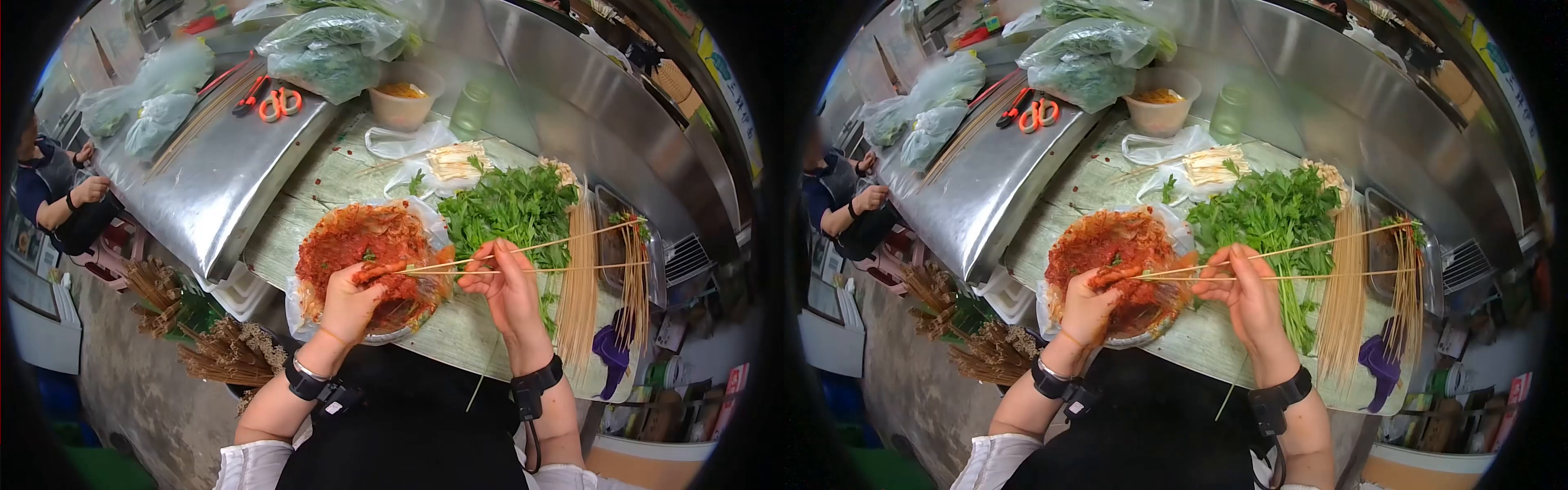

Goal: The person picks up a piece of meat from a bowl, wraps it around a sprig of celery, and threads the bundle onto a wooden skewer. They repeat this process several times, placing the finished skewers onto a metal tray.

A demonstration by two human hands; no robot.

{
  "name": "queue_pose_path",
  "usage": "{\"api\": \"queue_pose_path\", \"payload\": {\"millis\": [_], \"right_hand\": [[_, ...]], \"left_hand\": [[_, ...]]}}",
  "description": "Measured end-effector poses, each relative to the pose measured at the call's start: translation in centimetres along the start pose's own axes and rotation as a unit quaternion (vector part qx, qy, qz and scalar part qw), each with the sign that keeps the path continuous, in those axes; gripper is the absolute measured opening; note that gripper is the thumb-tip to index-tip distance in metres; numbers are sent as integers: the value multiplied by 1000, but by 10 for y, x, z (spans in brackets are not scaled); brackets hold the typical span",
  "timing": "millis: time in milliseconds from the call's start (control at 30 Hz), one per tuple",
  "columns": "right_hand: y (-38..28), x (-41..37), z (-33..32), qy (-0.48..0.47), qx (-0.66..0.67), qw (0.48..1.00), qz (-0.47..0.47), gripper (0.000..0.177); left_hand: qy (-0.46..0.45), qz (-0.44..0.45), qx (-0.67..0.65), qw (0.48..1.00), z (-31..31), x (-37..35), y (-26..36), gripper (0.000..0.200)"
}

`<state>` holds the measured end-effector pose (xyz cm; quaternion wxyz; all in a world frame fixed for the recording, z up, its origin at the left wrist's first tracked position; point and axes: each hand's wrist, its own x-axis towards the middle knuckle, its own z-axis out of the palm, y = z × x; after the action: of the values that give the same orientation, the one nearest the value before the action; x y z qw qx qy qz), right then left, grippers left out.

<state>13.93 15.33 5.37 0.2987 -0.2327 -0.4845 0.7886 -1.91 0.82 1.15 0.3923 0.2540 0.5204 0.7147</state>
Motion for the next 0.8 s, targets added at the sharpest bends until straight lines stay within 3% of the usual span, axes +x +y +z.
{"api": "queue_pose_path", "payload": {"millis": [300,367,800], "right_hand": [[-2,-3,-8,26,-29,999,16,29],[-3,-3,-7,34,-38,999,17,29],[0,-2,-9,27,6,1000,9,25]], "left_hand": [[-3,12,-16,1000,6,1,3,37],[-23,-35,-101,994,3,0,4,33],[-43,-107,-180,977,-1,1,5,24]]}}
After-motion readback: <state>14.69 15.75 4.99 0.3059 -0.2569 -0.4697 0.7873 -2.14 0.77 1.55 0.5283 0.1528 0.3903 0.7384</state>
